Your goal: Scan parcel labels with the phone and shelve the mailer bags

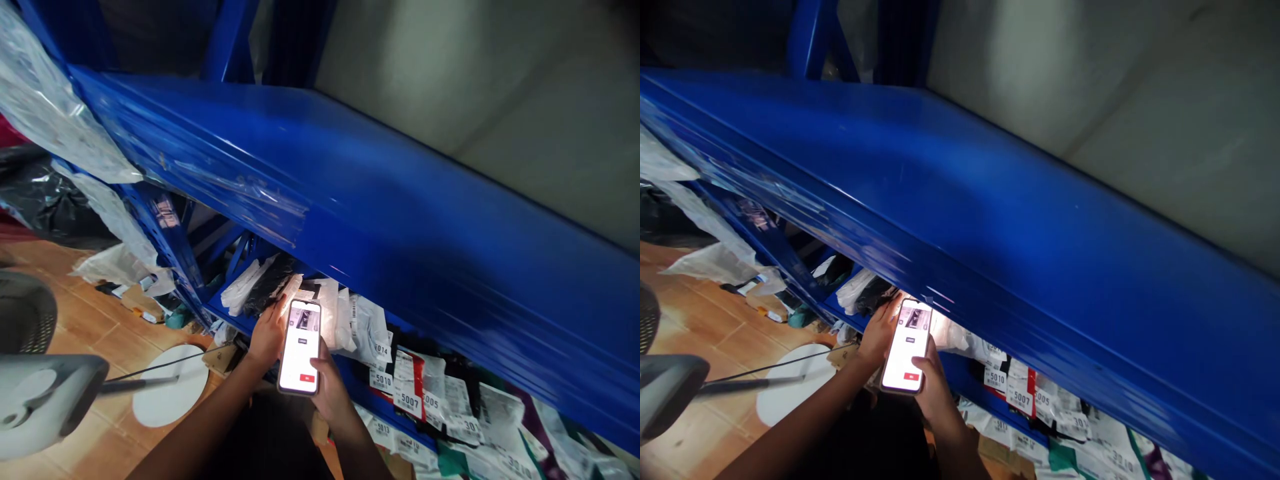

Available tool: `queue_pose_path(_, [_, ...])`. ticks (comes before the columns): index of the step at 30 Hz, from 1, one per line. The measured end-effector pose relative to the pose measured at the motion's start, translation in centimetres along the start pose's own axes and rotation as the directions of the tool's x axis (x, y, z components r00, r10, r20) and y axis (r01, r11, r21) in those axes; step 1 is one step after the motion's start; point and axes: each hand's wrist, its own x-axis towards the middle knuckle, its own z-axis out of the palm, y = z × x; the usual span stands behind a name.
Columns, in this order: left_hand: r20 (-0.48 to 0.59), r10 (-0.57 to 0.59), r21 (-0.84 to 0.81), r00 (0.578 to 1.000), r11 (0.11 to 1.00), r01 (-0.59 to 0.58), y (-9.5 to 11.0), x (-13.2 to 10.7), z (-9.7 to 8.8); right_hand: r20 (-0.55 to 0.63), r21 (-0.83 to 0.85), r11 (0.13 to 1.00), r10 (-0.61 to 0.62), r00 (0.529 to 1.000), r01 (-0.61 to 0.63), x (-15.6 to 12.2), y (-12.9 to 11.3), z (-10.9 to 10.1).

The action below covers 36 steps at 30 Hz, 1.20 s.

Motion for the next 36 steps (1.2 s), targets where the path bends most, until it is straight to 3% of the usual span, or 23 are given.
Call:
queue_pose_path(10, [-0.102, -0.005, -0.089, 0.995, 0.996, -0.004, -0.6, -0.2, 0.7, 0.021, -0.07, 0.997, -0.041, 0.999, 0.043, 2.8, 0.4, 1.3])
queue_pose_path(31, [-0.087, -0.016, -0.125, 0.996, 0.992, 0.005, -1.1, -0.5, 1.5, 0.038, -0.082, 0.997, -0.01, 0.999, 0.013, 2.6, -0.1, 2.0])
queue_pose_path(36, [-0.084, -0.038, -0.158, 0.996, 0.987, 0.024, -0.7, -0.2, 0.6, 0.133, -0.065, 0.998, 0.029, 0.991, -0.02, 1.8, -0.9, 2.2])
